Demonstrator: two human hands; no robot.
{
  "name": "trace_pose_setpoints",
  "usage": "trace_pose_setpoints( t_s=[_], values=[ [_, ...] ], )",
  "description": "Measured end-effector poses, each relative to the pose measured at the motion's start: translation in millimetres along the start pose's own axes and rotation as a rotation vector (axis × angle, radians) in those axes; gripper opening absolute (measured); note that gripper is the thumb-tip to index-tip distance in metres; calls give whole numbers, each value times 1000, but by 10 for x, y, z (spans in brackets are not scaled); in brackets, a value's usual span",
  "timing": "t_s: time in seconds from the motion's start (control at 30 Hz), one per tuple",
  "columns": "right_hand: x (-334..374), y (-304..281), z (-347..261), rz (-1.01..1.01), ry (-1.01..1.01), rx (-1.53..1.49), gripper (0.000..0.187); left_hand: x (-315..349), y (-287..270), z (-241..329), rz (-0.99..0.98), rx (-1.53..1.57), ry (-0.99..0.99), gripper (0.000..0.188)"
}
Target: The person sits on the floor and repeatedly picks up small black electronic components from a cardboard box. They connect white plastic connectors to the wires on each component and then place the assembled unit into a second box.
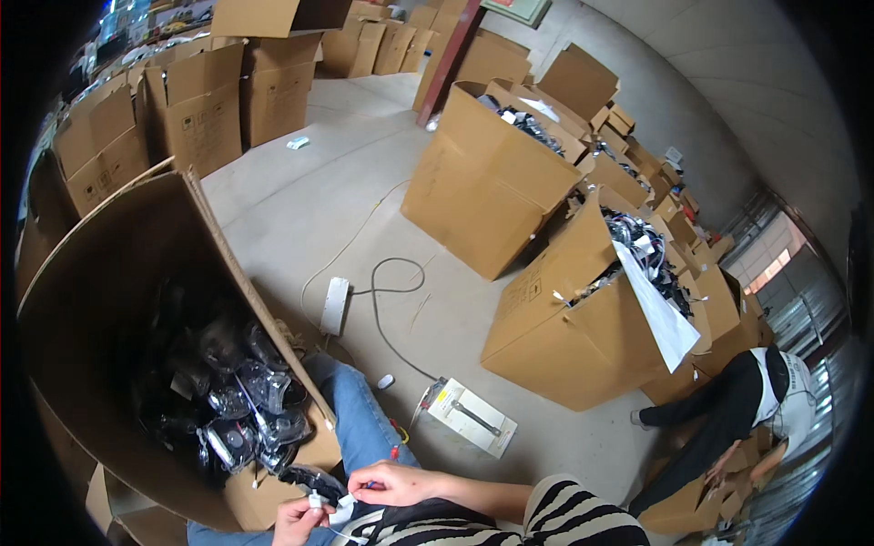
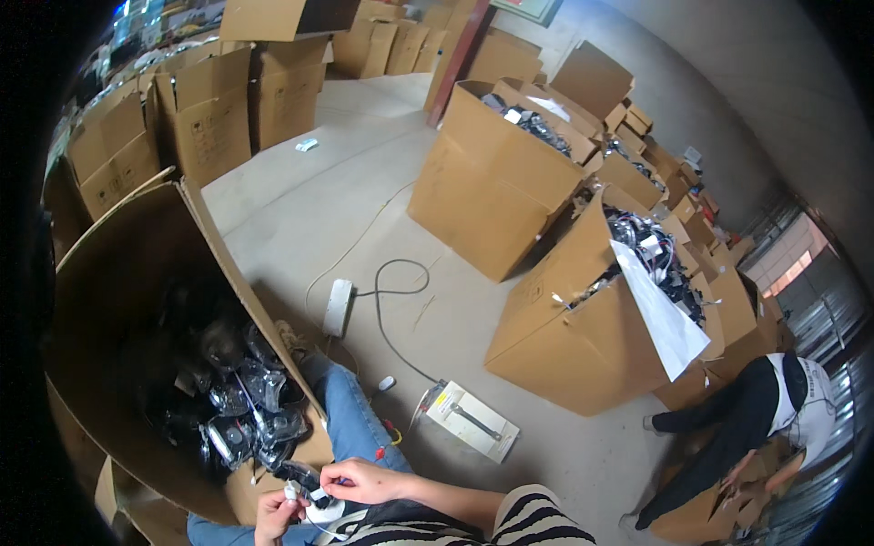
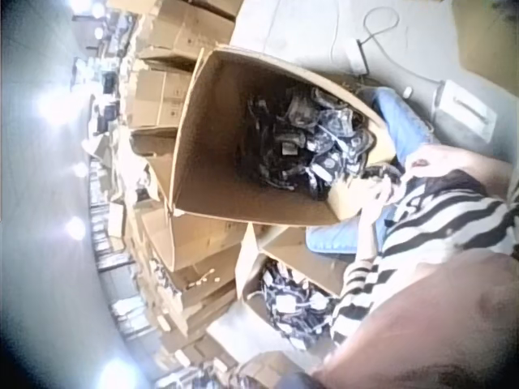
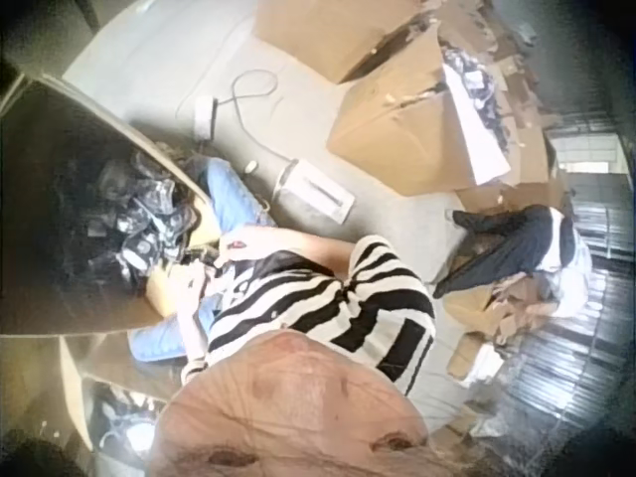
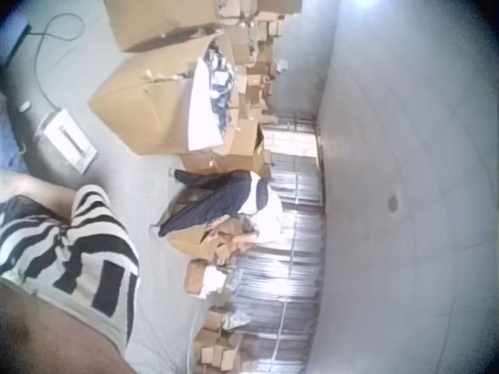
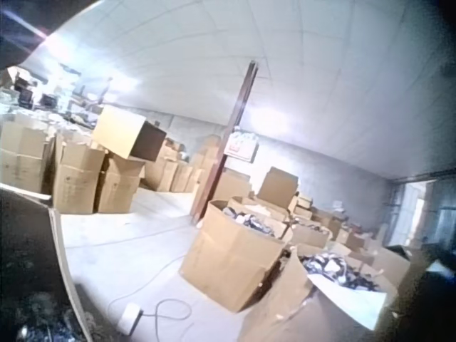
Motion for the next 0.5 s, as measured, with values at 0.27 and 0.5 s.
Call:
trace_pose_setpoints(
  t_s=[0.27, 0.5],
  values=[
    [-144, 223, 61, -68, -21, -67, 10, 88, 80, 203, 5, 599, 145, 20],
    [-162, 292, 107, -186, 45, -11, 8, 92, 171, 86, -10, 506, 150, 21]
  ],
)
Point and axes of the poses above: each hand's wrist, its own x-axis away from the middle knuckle, its own y-axis out of the palm, z = x × y, the point moved 7 cm from there along -x, towards the middle knuckle, and after that the axes turned 8 degrees about y, right-handed, at the moved point
